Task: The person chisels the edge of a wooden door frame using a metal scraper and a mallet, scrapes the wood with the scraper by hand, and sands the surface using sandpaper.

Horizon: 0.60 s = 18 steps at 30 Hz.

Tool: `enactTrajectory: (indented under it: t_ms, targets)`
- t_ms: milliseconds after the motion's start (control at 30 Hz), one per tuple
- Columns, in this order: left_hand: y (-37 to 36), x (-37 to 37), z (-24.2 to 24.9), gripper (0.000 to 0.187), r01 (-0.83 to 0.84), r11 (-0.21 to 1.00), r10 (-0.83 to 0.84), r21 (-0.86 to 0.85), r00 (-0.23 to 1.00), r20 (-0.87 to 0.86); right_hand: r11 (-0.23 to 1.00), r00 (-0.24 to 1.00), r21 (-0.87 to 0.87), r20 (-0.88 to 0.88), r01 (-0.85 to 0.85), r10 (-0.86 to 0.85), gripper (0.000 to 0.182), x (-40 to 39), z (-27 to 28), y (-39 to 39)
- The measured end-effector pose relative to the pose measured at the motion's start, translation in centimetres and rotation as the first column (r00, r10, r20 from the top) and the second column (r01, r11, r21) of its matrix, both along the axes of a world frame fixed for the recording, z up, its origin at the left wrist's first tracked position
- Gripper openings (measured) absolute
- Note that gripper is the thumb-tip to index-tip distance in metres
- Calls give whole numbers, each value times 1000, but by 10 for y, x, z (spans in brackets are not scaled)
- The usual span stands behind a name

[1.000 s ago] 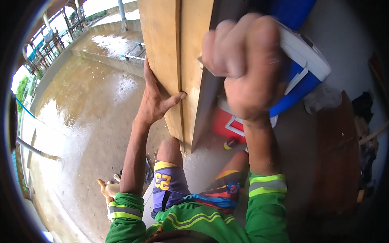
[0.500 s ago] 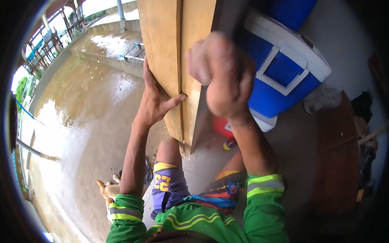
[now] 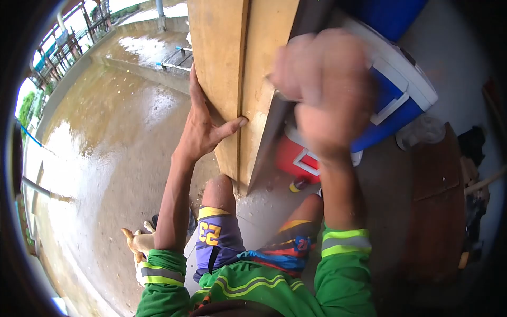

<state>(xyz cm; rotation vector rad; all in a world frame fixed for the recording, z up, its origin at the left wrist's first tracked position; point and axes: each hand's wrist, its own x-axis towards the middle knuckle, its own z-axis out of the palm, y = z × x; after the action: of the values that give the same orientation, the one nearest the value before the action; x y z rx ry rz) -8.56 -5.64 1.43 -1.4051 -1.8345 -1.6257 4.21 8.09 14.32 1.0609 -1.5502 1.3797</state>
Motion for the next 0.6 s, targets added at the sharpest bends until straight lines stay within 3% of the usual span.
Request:
enactTrajectory:
  t_ms: [33,67,133,233,300,367,433,500,600]
  targets:
    - [1,2,2,128,21,1000,-21,0,1000,14,999,999,-44,36,-20,22,36,-4,-7,-4]
    - [0,2,5,128,34,999,-34,4,999,25,999,999,28,31,17,-18,33,-3,-12,-7]
    - [-3,3,4,129,24,1000,-24,-10,999,32,997,996,-7,-41,-80,79,35,1,-7,-11]
    - [-2,1,-1,130,-5,1000,6,-17,1000,27,987,987,-39,17,-158,159,37,26,20,-8]
    - [0,0,0,130,40,999,-41,12,998,44,991,989,46,-91,122,-118,35,-2,-14,-3]
    - [1,-1,3,130,20,1000,-20,3,1000,0,995,1000,100,-12,-1,2,35,-3,-18,-7]
    - [-3,0,-2,129,-8,1000,8,-23,1000,1,983,979,36,-93,-179,182,33,5,-1,-5]
    - [-2,1,1,129,-33,999,33,-41,999,8,981,977,3,-91,-192,191,33,4,0,-5]
    - [-2,1,0,127,15,1000,-15,-16,1000,7,997,999,59,-8,39,-39,35,3,-11,-8]
